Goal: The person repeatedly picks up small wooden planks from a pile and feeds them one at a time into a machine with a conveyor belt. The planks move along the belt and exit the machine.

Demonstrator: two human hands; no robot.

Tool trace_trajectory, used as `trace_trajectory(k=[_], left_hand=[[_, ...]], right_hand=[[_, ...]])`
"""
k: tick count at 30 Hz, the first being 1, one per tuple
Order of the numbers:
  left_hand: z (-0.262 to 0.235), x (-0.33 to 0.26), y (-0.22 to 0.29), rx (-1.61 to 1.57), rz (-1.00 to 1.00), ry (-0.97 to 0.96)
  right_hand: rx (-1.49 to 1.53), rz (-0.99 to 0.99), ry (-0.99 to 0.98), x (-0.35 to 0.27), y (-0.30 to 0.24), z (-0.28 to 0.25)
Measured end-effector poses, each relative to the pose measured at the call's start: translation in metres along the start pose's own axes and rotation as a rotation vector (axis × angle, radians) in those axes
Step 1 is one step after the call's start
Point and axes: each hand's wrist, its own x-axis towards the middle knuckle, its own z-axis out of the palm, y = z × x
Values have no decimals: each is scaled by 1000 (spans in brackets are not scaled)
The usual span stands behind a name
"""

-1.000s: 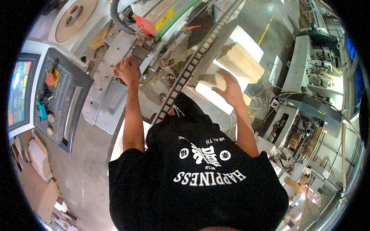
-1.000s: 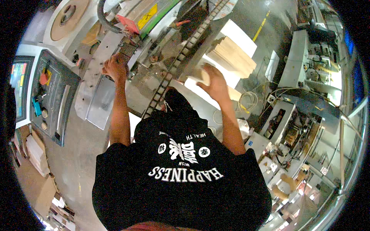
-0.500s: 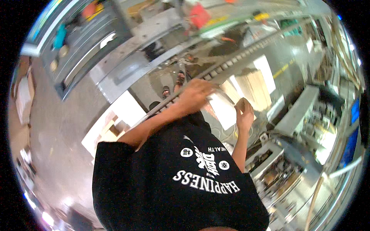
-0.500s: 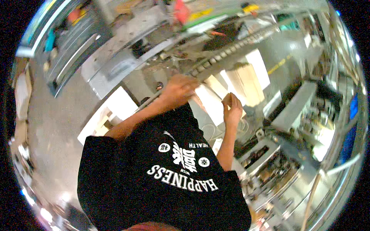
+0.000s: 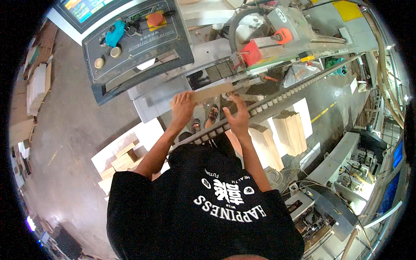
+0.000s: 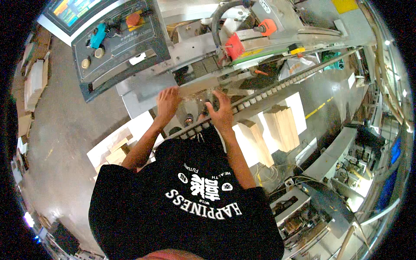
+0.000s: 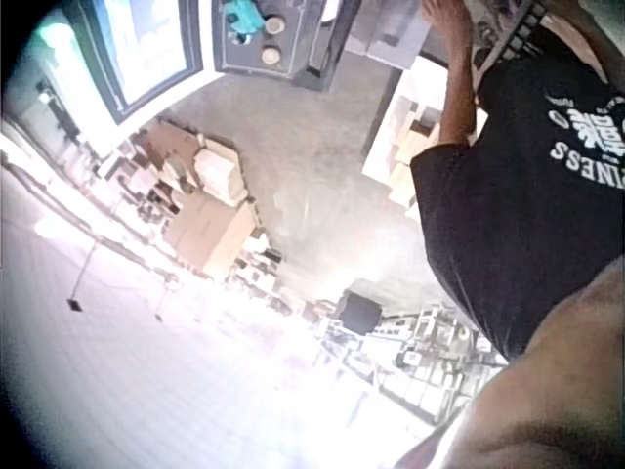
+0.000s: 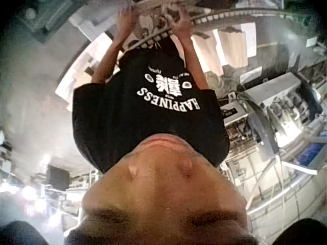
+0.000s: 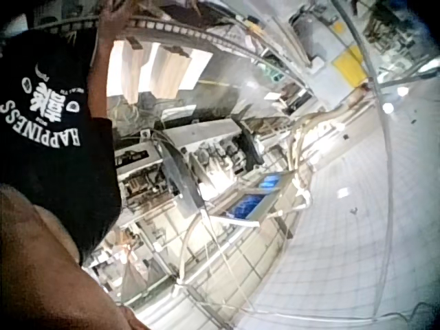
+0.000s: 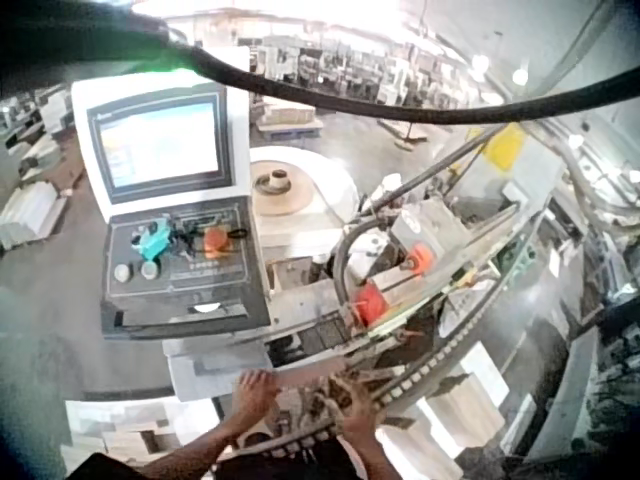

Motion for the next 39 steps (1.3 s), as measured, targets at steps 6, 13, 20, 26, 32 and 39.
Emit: trace_trajectory(k=[6, 13, 20, 26, 32, 39], left_hand=[[-29, 30, -22, -33, 6, 298], [-21, 53, -43, -50, -45, 302], [-43, 19, -83, 18, -164, 36], [-25, 16, -111, 89, -93, 7], [-35, 38, -81, 117, 55, 184], [7, 51, -69, 149, 73, 98]], right_hand=[[1006, 501, -265, 33, 40, 86], [1215, 537, -239, 83, -4, 131], [1174, 489, -161, 96, -29, 149], [1145, 456, -153, 95, -26, 158], [1107, 330, -139, 101, -5, 149], [1138, 477, -9, 118, 14, 120]])
